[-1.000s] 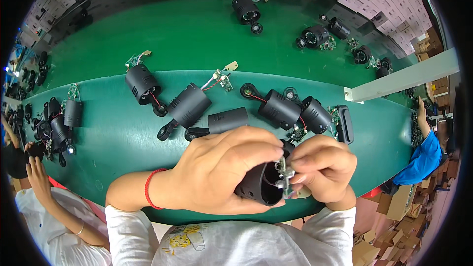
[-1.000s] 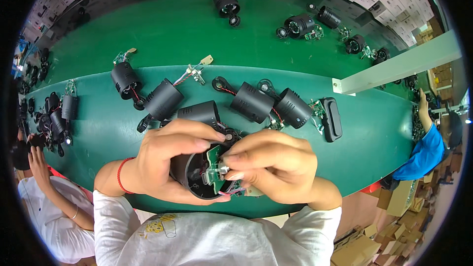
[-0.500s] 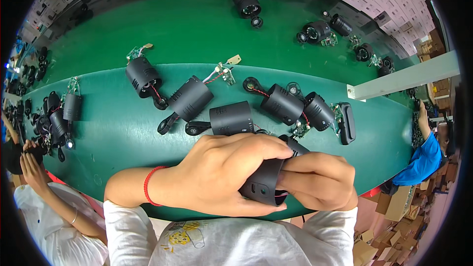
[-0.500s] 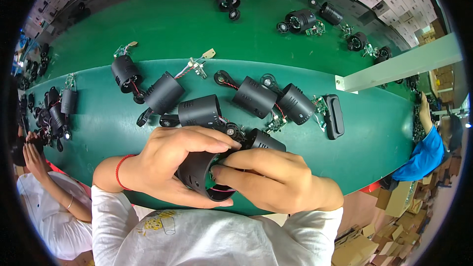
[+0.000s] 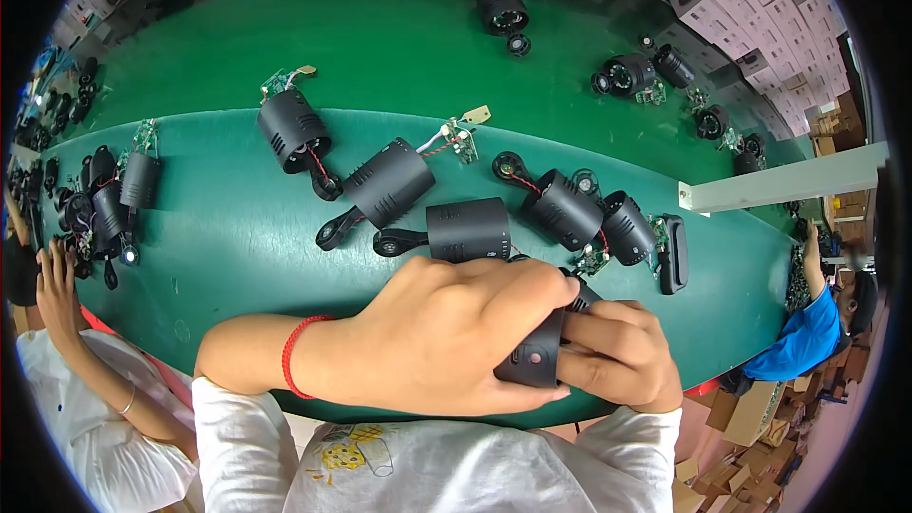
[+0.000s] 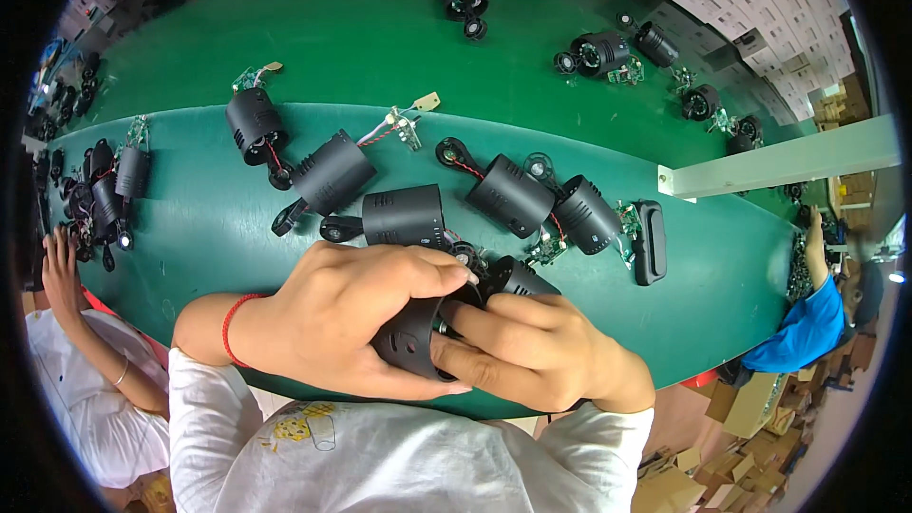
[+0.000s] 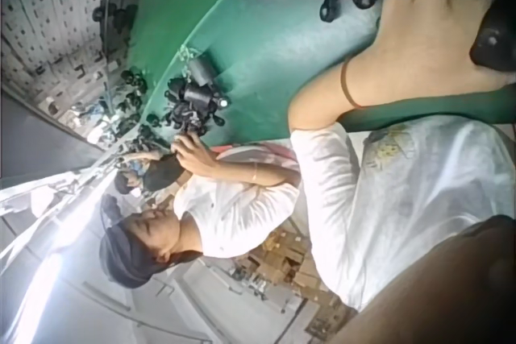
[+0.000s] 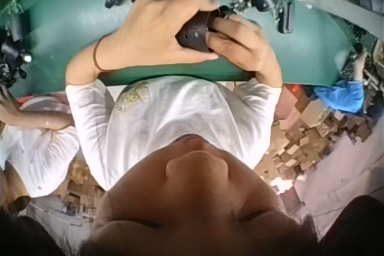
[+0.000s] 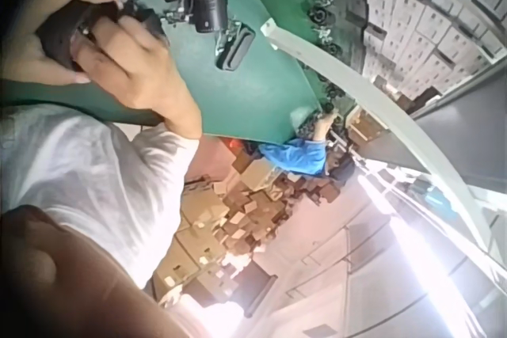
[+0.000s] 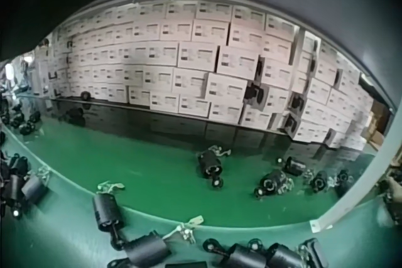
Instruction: Assembling electronic components and PCBs into black cylindrical housings at a factory assembly line.
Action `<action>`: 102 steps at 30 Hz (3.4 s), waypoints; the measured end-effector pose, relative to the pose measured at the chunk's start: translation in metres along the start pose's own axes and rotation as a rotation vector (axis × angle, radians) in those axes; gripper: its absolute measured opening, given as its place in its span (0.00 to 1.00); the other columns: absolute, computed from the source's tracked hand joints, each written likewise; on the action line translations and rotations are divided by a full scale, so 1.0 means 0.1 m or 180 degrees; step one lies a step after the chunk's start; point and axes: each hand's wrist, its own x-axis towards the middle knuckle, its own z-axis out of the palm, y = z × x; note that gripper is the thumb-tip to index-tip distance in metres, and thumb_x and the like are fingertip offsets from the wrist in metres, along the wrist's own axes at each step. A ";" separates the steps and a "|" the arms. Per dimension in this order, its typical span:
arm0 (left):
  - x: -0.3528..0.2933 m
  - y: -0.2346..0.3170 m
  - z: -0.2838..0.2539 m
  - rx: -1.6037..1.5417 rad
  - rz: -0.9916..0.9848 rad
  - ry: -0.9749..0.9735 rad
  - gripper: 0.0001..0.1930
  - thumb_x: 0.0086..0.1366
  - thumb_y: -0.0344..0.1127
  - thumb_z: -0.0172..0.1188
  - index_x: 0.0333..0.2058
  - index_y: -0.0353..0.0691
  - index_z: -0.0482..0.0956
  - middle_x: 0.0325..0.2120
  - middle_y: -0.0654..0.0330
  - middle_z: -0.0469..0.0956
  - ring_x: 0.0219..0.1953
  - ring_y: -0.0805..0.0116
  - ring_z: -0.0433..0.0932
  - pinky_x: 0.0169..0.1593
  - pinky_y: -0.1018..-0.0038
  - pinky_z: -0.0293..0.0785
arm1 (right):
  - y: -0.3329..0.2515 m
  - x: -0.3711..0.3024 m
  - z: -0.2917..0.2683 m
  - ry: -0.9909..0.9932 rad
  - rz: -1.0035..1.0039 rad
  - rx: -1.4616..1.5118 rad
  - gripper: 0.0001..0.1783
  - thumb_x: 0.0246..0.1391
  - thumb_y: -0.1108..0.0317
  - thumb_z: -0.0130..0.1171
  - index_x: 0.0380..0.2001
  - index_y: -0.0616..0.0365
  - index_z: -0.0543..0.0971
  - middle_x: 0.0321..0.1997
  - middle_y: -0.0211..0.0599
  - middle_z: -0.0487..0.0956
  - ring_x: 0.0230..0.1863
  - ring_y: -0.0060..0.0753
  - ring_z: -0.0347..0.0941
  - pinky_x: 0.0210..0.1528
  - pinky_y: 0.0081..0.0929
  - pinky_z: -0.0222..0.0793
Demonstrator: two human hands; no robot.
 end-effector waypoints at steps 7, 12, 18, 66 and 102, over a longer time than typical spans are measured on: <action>0.04 0.01 0.00 0.0015 0.0216 0.0073 0.31 0.38 0.44 0.77 0.37 0.32 0.72 0.34 0.50 0.80 0.30 0.59 0.82 0.30 0.72 0.80 | 0.09 -0.08 0.05 0.0267 -0.0268 0.0129 0.18 0.31 0.73 0.64 0.33 0.54 0.84 0.35 0.30 0.74 0.27 0.25 0.65 0.26 0.18 0.66; 0.04 0.01 0.02 -0.0034 0.0293 0.0140 0.31 0.38 0.43 0.77 0.37 0.32 0.72 0.34 0.50 0.80 0.29 0.59 0.82 0.30 0.72 0.80 | 0.12 -0.11 0.06 0.0353 -0.0305 0.0327 0.18 0.32 0.73 0.66 0.33 0.54 0.84 0.35 0.29 0.75 0.26 0.24 0.64 0.26 0.19 0.66; 0.05 0.00 0.01 0.0064 0.0331 0.0114 0.30 0.38 0.43 0.76 0.36 0.33 0.72 0.34 0.50 0.80 0.28 0.59 0.82 0.28 0.72 0.79 | 0.12 -0.08 0.08 0.0302 -0.0287 0.0511 0.17 0.31 0.75 0.66 0.33 0.54 0.84 0.33 0.29 0.73 0.25 0.26 0.64 0.25 0.21 0.66; 0.05 -0.03 -0.02 -0.0278 0.0348 -0.0177 0.39 0.34 0.40 0.81 0.42 0.31 0.68 0.35 0.49 0.79 0.34 0.61 0.82 0.39 0.73 0.78 | 0.16 0.00 0.18 0.0884 0.0127 0.0927 0.12 0.39 0.65 0.68 0.31 0.51 0.81 0.30 0.21 0.74 0.26 0.26 0.67 0.16 0.24 0.60; -0.08 -0.04 -0.08 0.0004 -0.0202 -0.0239 0.32 0.38 0.46 0.77 0.38 0.34 0.73 0.33 0.55 0.80 0.28 0.60 0.82 0.29 0.73 0.79 | 0.15 -0.04 0.25 0.0494 -0.0012 0.0406 0.15 0.28 0.70 0.66 0.28 0.46 0.85 0.34 0.19 0.77 0.31 0.26 0.65 0.30 0.23 0.55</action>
